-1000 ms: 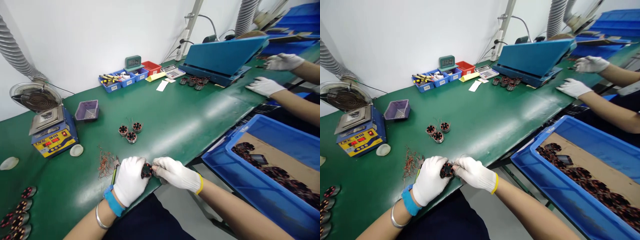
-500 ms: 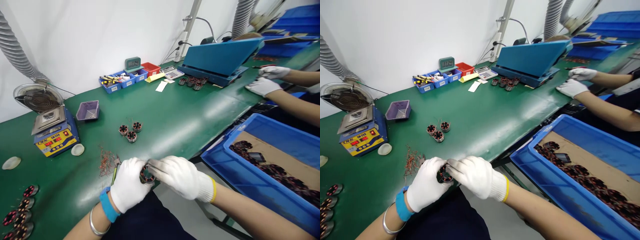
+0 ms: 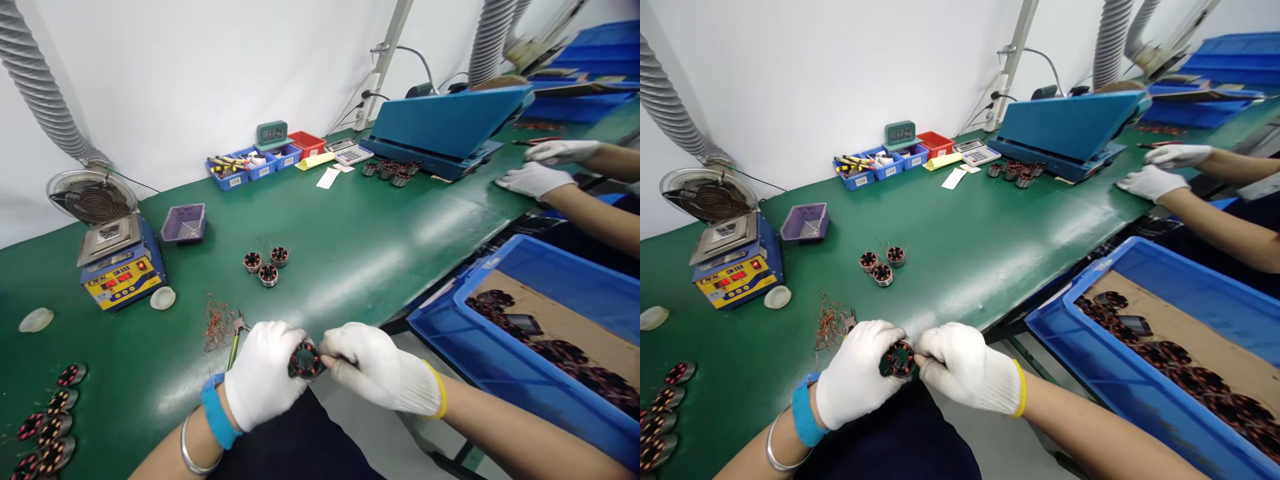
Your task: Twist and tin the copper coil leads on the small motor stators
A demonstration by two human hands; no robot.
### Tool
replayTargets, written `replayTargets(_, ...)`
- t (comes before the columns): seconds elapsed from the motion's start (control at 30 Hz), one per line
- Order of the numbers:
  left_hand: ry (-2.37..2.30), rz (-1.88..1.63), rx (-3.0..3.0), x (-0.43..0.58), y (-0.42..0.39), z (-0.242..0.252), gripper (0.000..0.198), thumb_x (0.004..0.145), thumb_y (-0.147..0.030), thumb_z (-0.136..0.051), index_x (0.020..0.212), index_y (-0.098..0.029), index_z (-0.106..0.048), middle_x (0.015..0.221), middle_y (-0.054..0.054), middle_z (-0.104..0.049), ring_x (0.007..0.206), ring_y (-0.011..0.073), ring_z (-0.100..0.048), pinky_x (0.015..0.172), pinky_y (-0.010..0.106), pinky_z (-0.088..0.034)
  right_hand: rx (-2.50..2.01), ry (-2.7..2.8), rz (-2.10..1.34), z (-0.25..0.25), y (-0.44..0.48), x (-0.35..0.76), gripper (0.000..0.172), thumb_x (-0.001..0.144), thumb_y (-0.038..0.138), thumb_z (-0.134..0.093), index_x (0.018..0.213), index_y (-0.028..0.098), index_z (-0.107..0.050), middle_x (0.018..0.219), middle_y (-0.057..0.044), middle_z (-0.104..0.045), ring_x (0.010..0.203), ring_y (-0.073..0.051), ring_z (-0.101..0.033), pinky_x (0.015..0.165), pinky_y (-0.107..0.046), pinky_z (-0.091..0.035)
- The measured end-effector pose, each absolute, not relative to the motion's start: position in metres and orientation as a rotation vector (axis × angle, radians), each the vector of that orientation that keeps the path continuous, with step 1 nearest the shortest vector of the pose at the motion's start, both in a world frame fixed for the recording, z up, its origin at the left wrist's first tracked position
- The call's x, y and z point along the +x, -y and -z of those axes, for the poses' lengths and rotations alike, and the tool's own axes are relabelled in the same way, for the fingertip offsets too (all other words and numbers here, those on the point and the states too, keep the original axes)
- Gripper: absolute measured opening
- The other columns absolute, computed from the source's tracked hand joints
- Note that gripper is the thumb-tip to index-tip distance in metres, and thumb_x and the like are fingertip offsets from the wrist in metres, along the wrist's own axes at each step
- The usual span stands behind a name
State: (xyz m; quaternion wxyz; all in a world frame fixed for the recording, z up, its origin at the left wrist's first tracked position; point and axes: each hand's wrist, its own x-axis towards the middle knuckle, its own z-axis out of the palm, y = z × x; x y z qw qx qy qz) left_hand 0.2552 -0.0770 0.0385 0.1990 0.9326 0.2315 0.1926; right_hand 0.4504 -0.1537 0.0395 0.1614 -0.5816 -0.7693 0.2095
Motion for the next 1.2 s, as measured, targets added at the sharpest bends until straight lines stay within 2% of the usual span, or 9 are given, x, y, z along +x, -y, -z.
replayTargets(0.23, -0.647, -0.449, 2.113, 0.251, 0.082, -0.027, 0.039, 0.072, -0.027, -0.069, 0.109, -0.020, -0.057, 0.100, 0.009, -0.063, 0.089, 0.0257, -0.061, 0.079, 0.041, -0.049, -1.523, 1.593, -1.252, -0.029, 0.156, 0.442, 0.029, 0.080, 0.040, -0.047, 0.060, 0.019, -0.045, 0.057, 0.002, -0.042, 0.055, -0.012, -0.038, 0.052, -0.025, -0.029)
replayTargets(0.33, -0.631, -0.311, 1.523, 0.248, 0.078, -0.025, 0.069, 0.080, -0.049, -0.061, 0.135, -0.016, -0.036, 0.096, 0.012, -0.064, 0.076, 0.0231, -0.065, 0.063, 0.036, -0.053, -1.369, 1.566, -1.169, -0.037, 0.155, 0.441, 0.035, 0.081, 0.044, -0.048, 0.056, 0.019, -0.042, 0.054, 0.003, -0.039, 0.052, -0.011, -0.035, 0.051, -0.026, -0.028)
replayTargets(0.43, -0.560, -0.067, 1.258, 0.246, 0.073, -0.026, 0.067, 0.087, -0.056, -0.045, 0.135, -0.010, -0.036, 0.080, 0.011, -0.065, 0.048, 0.0164, -0.060, 0.043, 0.026, -0.045, -1.356, 1.511, -1.171, -0.040, 0.154, 0.441, 0.040, 0.080, 0.048, -0.053, 0.055, 0.019, -0.042, 0.052, 0.004, -0.037, 0.050, -0.010, -0.032, 0.048, -0.025, -0.026)
replayTargets(0.53, -0.567, -0.142, 1.094, 0.245, 0.076, -0.032, 0.071, 0.073, -0.040, -0.068, 0.134, -0.016, -0.039, 0.095, 0.012, -0.064, 0.055, 0.0159, -0.063, 0.047, 0.026, -0.049, -1.323, 1.250, -1.434, -0.029, 0.155, 0.438, 0.044, 0.075, 0.057, -0.060, 0.058, 0.019, -0.044, 0.048, 0.006, -0.035, 0.042, -0.007, -0.029, 0.041, -0.022, -0.022)
replayTargets(0.63, -0.492, -0.452, 1.393, 0.239, 0.084, -0.046, 0.047, 0.070, -0.029, -0.071, 0.114, -0.022, -0.055, 0.117, 0.015, -0.058, 0.088, 0.0246, -0.067, 0.070, 0.039, -0.056, -1.177, 0.927, -1.690, -0.016, 0.156, 0.433, 0.051, 0.063, 0.063, -0.068, 0.058, 0.020, -0.040, 0.043, 0.009, -0.035, 0.033, -0.005, -0.025, 0.035, -0.020, -0.018)
replayTargets(0.77, -0.189, -0.543, 2.211, 0.229, 0.094, -0.062, 0.005, 0.076, -0.024, -0.066, 0.079, -0.024, -0.061, 0.103, 0.009, -0.065, 0.102, 0.0266, -0.062, 0.089, 0.045, -0.051, -1.142, 0.910, -1.738, -0.020, 0.158, 0.433, 0.054, 0.059, 0.065, -0.070, 0.057, 0.021, -0.038, 0.044, 0.008, -0.037, 0.033, -0.005, -0.025, 0.034, -0.021, -0.020)
replayTargets(0.93, -0.552, -0.399, 1.694, 0.238, 0.096, -0.039, 0.043, 0.083, -0.059, -0.051, 0.100, -0.020, -0.059, 0.083, 0.008, -0.065, 0.073, 0.0225, -0.066, 0.066, 0.039, -0.057, -1.283, 1.637, -1.147, -0.047, 0.158, 0.441, 0.047, 0.084, 0.053, -0.049, 0.052, 0.020, -0.038, 0.051, 0.002, -0.040, 0.050, -0.011, -0.035, 0.051, -0.027, -0.030)
replayTargets(1.07, -0.577, -0.129, 1.163, 0.247, 0.090, -0.025, 0.056, 0.085, -0.061, -0.041, 0.114, -0.014, -0.052, 0.078, 0.008, -0.063, 0.043, 0.0139, -0.056, 0.038, 0.027, -0.046, -1.433, 1.702, -1.092, -0.040, 0.156, 0.438, 0.039, 0.082, 0.046, -0.049, 0.055, 0.020, -0.040, 0.053, 0.001, -0.042, 0.052, -0.012, -0.036, 0.052, -0.027, -0.029)
replayTargets(1.2, -0.477, -0.477, 1.498, 0.236, 0.094, -0.043, 0.030, 0.072, -0.034, -0.067, 0.098, -0.022, -0.059, 0.109, 0.012, -0.063, 0.081, 0.0213, -0.068, 0.072, 0.040, -0.056, -1.388, 1.216, -1.654, -0.021, 0.158, 0.434, 0.044, 0.072, 0.061, -0.053, 0.058, 0.023, -0.035, 0.043, 0.007, -0.031, 0.036, -0.008, -0.026, 0.038, -0.024, -0.022)
